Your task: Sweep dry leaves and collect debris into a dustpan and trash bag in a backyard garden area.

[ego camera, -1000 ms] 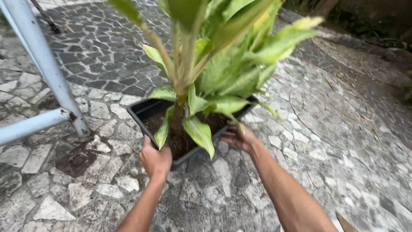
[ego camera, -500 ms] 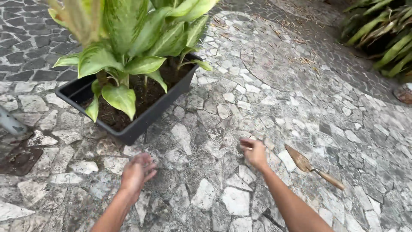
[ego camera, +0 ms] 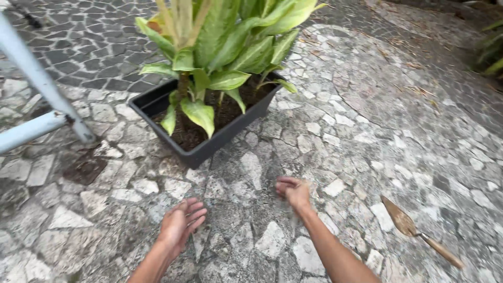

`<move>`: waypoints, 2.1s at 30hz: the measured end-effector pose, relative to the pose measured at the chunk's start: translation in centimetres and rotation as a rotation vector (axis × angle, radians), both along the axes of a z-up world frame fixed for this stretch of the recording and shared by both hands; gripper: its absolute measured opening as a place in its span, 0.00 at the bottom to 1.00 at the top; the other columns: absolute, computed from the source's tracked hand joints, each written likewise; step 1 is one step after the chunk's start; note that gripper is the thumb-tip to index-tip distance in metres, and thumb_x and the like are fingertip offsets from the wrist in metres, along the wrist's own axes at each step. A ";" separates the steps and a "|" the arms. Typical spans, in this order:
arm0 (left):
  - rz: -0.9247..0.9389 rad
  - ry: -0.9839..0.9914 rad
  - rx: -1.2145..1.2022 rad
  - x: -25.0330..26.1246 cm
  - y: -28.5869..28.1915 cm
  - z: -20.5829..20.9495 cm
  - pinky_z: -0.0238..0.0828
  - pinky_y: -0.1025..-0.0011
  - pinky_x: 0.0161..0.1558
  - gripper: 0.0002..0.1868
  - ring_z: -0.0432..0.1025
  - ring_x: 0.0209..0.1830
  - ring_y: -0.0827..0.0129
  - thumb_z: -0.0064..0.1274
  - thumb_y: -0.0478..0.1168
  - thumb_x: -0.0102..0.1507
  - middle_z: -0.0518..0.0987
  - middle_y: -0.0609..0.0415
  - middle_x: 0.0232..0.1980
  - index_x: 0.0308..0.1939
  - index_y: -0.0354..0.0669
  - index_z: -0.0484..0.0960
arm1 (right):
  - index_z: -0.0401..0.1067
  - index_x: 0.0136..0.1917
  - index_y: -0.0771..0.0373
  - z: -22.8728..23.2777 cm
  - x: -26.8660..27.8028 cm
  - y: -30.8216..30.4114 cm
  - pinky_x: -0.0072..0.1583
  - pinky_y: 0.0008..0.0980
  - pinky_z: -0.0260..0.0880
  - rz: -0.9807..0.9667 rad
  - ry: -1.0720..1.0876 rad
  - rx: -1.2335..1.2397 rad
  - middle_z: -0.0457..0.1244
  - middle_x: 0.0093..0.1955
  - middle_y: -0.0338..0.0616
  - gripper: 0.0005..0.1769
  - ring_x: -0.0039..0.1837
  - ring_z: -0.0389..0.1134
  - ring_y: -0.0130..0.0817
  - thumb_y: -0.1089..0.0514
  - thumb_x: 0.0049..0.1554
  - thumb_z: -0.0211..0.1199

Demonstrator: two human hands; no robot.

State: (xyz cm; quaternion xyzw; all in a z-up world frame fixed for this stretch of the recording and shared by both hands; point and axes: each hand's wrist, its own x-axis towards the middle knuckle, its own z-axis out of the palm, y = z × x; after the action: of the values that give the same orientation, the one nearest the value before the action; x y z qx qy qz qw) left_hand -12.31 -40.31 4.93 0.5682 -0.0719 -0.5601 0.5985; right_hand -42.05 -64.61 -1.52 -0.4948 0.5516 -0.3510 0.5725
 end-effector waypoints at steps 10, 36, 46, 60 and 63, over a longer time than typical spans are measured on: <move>0.090 0.391 -0.193 -5.2 -1.1 3.2 0.61 0.56 0.72 0.40 0.68 0.68 0.52 0.13 0.59 0.73 0.72 0.36 0.68 0.69 0.30 0.65 | 0.76 0.62 0.58 12.1 10.6 14.1 0.54 0.32 0.78 0.631 0.120 -0.266 0.74 0.55 0.45 0.20 0.54 0.76 0.32 0.64 0.55 0.66; 0.354 0.488 -0.298 0.7 -1.6 -1.1 0.65 0.56 0.70 0.37 0.66 0.71 0.46 0.19 0.56 0.74 0.70 0.35 0.71 0.70 0.24 0.63 | 0.80 0.53 0.65 3.3 18.5 7.7 0.54 0.33 0.77 0.365 0.241 -0.545 0.73 0.50 0.47 0.14 0.50 0.76 0.36 0.68 0.53 0.64; 0.219 0.436 -0.270 0.2 -5.0 1.3 0.71 0.64 0.49 0.37 0.73 0.46 0.61 0.18 0.55 0.75 0.78 0.39 0.57 0.66 0.26 0.71 | 0.83 0.50 0.61 11.9 18.3 13.1 0.50 0.35 0.83 0.719 0.139 -0.475 0.74 0.49 0.43 0.10 0.45 0.78 0.32 0.64 0.53 0.68; 0.164 0.397 -0.127 -0.4 -2.2 6.3 0.75 0.60 0.60 0.33 0.74 0.60 0.50 0.18 0.52 0.75 0.77 0.33 0.61 0.62 0.26 0.71 | 0.79 0.56 0.70 4.5 6.4 5.4 0.47 0.34 0.79 0.152 -0.017 -0.201 0.74 0.48 0.49 0.14 0.45 0.75 0.34 0.66 0.57 0.62; 0.158 0.380 -0.097 -1.0 -2.0 7.5 0.77 0.61 0.58 0.32 0.76 0.58 0.53 0.19 0.51 0.75 0.77 0.35 0.61 0.64 0.28 0.69 | 0.79 0.55 0.70 3.4 4.9 5.4 0.47 0.31 0.77 0.160 0.067 -0.203 0.74 0.47 0.50 0.13 0.44 0.73 0.32 0.67 0.56 0.66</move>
State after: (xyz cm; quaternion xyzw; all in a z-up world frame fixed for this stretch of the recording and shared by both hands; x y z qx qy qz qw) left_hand -13.36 -42.26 12.45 0.4267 0.0605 -0.6044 0.6700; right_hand -37.17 -59.23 1.93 -0.6040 0.4911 -0.3415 0.5267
